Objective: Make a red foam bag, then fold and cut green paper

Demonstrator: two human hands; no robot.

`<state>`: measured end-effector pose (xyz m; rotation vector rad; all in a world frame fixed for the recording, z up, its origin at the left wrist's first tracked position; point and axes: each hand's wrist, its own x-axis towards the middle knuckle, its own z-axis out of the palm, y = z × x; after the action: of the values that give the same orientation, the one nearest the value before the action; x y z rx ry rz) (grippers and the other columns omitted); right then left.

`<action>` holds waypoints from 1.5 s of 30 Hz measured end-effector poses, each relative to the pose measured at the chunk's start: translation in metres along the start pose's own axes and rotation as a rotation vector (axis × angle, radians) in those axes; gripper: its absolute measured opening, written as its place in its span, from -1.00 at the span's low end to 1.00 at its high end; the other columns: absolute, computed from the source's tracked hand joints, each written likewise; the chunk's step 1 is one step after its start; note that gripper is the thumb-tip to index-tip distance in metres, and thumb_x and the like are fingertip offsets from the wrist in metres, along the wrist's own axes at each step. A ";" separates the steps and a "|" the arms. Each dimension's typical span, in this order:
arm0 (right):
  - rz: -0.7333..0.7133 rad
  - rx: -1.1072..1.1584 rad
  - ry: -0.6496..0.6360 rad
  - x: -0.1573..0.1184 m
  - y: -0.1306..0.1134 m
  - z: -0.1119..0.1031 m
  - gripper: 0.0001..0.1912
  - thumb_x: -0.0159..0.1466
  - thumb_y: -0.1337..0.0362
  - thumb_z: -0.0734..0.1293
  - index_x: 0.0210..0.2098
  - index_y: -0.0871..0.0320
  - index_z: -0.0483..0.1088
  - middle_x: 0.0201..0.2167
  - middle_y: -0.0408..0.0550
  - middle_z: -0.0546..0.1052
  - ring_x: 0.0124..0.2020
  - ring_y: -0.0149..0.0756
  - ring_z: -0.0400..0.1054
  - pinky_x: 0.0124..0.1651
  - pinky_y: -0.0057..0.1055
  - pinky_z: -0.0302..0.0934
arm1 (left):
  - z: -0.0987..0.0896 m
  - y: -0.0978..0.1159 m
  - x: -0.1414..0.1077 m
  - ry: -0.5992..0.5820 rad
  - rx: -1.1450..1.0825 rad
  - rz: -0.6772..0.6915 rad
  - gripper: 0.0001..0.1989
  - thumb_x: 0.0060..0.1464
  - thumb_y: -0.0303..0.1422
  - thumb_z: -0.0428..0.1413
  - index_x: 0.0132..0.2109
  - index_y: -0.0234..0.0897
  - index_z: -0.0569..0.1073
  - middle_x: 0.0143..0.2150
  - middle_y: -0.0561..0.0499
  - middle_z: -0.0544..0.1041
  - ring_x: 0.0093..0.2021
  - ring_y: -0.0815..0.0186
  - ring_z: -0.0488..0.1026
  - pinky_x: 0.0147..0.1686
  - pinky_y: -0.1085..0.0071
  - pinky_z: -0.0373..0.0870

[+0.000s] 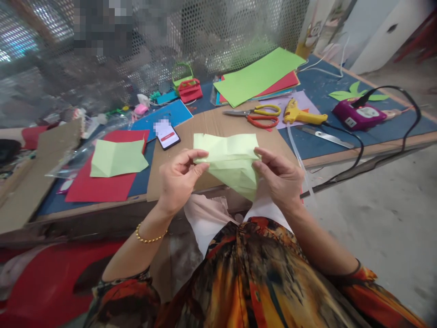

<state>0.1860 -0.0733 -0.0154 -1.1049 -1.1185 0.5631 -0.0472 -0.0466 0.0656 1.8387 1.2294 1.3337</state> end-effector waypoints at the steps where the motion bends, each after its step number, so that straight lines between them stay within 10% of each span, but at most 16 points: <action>1: -0.019 -0.032 -0.005 -0.001 0.000 0.000 -0.71 0.32 0.11 0.55 0.01 0.01 0.73 -0.40 -0.19 0.61 -0.47 -0.41 0.34 -0.42 -0.42 0.33 | 0.000 0.001 -0.002 0.017 0.035 0.047 -0.81 0.09 -0.34 0.39 -0.12 -0.23 0.74 -0.26 0.01 0.66 -0.37 0.37 0.48 -0.36 0.43 0.42; 18: -0.167 -0.192 0.045 -0.008 -0.009 -0.004 -0.83 0.40 0.13 0.48 -0.29 0.03 0.64 -0.42 -0.16 0.68 -0.45 -0.33 0.50 -0.38 -0.39 0.39 | 0.001 0.006 -0.014 0.079 0.194 0.253 -0.88 0.23 -0.40 0.32 -0.12 -0.14 0.76 -0.28 0.01 0.65 -0.30 0.30 0.49 -0.37 0.38 0.40; 30: -0.318 -0.118 -0.029 -0.011 -0.008 -0.004 -0.76 0.52 0.03 0.37 -0.21 0.01 0.48 -0.21 -0.06 0.68 -0.08 -0.13 0.65 0.03 -0.09 0.56 | -0.003 0.010 -0.014 0.051 0.324 0.323 -0.88 0.35 -0.36 0.26 -0.17 -0.13 0.72 -0.23 -0.01 0.66 -0.23 0.23 0.58 -0.17 0.29 0.57; 40: -0.356 -0.293 0.016 -0.010 -0.007 -0.014 -0.78 0.49 0.03 0.41 -0.23 -0.03 0.48 -0.32 -0.13 0.66 -0.25 -0.18 0.61 -0.17 -0.22 0.47 | -0.006 0.001 -0.008 0.088 0.401 0.467 -0.83 0.36 -0.24 0.29 -0.22 -0.12 0.72 -0.21 -0.02 0.57 -0.21 0.26 0.51 -0.17 0.29 0.52; 45: -0.333 -0.312 0.041 -0.011 -0.006 -0.013 -0.75 0.48 0.03 0.42 -0.27 0.00 0.48 -0.37 -0.16 0.63 -0.36 -0.27 0.53 -0.27 -0.32 0.39 | -0.006 0.011 -0.009 -0.071 0.279 0.267 -0.78 0.38 -0.27 0.25 -0.28 -0.18 0.67 -0.24 -0.03 0.70 -0.24 0.25 0.59 -0.14 0.29 0.54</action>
<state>0.1932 -0.0902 -0.0153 -1.1559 -1.3506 0.1049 -0.0493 -0.0594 0.0728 2.2940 1.2146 1.2696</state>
